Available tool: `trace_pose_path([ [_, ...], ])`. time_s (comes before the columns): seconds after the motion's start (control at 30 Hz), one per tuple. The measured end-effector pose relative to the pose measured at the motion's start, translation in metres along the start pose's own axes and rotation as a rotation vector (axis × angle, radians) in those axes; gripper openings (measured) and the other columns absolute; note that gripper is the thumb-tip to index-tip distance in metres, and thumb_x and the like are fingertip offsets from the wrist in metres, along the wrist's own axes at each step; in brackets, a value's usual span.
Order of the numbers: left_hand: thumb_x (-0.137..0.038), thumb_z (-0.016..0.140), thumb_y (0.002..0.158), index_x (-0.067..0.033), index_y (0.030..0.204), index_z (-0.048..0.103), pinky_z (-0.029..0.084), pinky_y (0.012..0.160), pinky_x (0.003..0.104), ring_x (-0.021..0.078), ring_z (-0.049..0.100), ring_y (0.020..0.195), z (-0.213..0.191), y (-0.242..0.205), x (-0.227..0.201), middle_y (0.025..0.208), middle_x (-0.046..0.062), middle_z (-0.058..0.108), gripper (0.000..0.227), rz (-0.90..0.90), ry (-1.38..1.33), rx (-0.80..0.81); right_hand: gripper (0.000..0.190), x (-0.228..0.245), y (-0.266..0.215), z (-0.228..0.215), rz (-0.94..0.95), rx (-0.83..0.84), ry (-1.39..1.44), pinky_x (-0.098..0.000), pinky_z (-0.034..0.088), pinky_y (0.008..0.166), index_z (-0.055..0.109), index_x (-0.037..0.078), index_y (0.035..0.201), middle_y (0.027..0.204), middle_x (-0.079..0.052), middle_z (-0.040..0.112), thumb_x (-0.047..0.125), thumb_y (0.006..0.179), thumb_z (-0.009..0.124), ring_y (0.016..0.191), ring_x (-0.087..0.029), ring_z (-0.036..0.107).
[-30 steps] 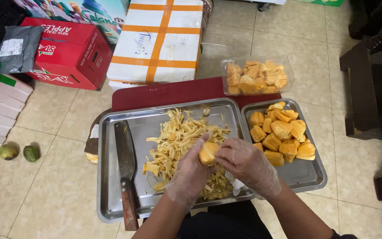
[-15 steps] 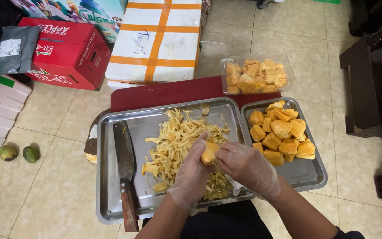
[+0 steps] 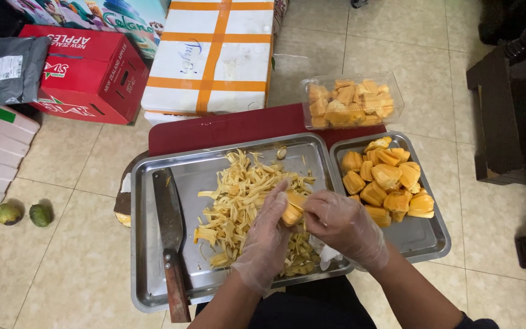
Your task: Separating jackfruit bulbs from the core and sorting them into trays
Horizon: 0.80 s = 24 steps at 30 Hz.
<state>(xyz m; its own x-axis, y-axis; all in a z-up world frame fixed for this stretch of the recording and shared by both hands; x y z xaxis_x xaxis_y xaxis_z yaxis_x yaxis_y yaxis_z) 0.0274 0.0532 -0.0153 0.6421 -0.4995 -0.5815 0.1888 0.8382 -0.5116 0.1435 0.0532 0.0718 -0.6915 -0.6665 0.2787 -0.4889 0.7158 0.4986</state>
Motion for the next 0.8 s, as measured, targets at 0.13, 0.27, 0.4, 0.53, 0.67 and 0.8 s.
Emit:
trace_pose_path([
  [0.13,-0.038,0.057,0.095,-0.0159,0.160,0.046,0.039,0.071,0.029,0.0161,0.050,0.083,0.010,-0.009,-0.011,0.104,0.008,0.059,0.069,0.011,0.094,0.095,0.011,-0.003,0.003,-0.011,-0.004,-0.104,0.097,-0.0334,0.058,0.064,0.065,0.003,0.091,0.087,-0.010,0.069,-0.007,0.085,0.063,0.077,-0.023,0.069],
  [0.27,-0.030,0.059,0.097,-0.0168,0.166,0.030,0.042,0.067,0.029,0.0143,0.052,0.076,0.004,0.001,-0.007,0.091,0.003,0.059,0.075,0.080,0.075,0.178,0.012,-0.004,0.009,-0.021,0.032,-0.170,0.250,-0.0334,0.059,0.068,0.063,0.000,0.085,0.081,-0.011,0.068,-0.012,0.083,0.062,0.073,-0.025,0.068],
  [0.4,-0.029,0.059,0.096,-0.0211,0.166,0.033,0.039,0.071,0.029,0.0122,0.054,0.077,0.008,-0.005,-0.014,0.090,0.002,0.060,0.075,0.094,0.090,0.181,0.016,-0.011,0.002,-0.017,0.053,-0.200,0.178,-0.0324,0.061,0.072,0.063,0.004,0.088,0.086,-0.010,0.071,-0.009,0.083,0.069,0.079,-0.023,0.071],
  [0.53,-0.026,0.063,0.094,-0.0221,0.165,0.035,0.048,0.079,0.030,0.0187,0.059,0.087,0.012,-0.010,-0.025,0.105,0.012,0.061,0.077,0.073,0.111,0.171,0.010,-0.016,0.004,-0.020,0.136,-0.226,0.260,-0.0334,0.061,0.074,0.066,0.003,0.087,0.085,-0.012,0.073,-0.005,0.085,0.072,0.078,-0.024,0.072],
  [0.67,-0.027,0.063,0.088,-0.0239,0.165,0.033,0.051,0.095,0.035,0.0246,0.062,0.104,0.019,-0.019,-0.036,0.123,0.019,0.061,0.083,0.087,0.157,0.190,0.009,-0.011,0.011,-0.025,0.179,-0.219,0.278,-0.0330,0.060,0.076,0.065,0.003,0.087,0.087,-0.011,0.071,-0.004,0.088,0.070,0.080,-0.023,0.070],
  [0.8,-0.030,0.066,0.092,-0.0208,0.167,0.031,0.042,0.072,0.027,0.0119,0.053,0.080,0.000,-0.008,-0.031,0.098,0.006,0.051,0.083,0.216,0.193,0.198,0.013,-0.003,0.016,-0.024,0.084,-0.212,0.150,-0.0356,0.058,0.076,0.063,0.004,0.087,0.087,-0.011,0.068,-0.008,0.085,0.068,0.084,-0.026,0.070],
])
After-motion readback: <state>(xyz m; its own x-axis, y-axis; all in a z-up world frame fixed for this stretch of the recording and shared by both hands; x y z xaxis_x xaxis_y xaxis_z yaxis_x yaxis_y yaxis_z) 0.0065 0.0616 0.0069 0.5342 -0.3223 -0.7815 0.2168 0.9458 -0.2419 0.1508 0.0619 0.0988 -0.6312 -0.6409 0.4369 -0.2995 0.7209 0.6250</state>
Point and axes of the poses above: each hand's wrist, its own y-axis towards the middle knuckle, its own z-axis out of the palm, x = y × z, the point moved 7 cm from there along y, towards the middle knuckle
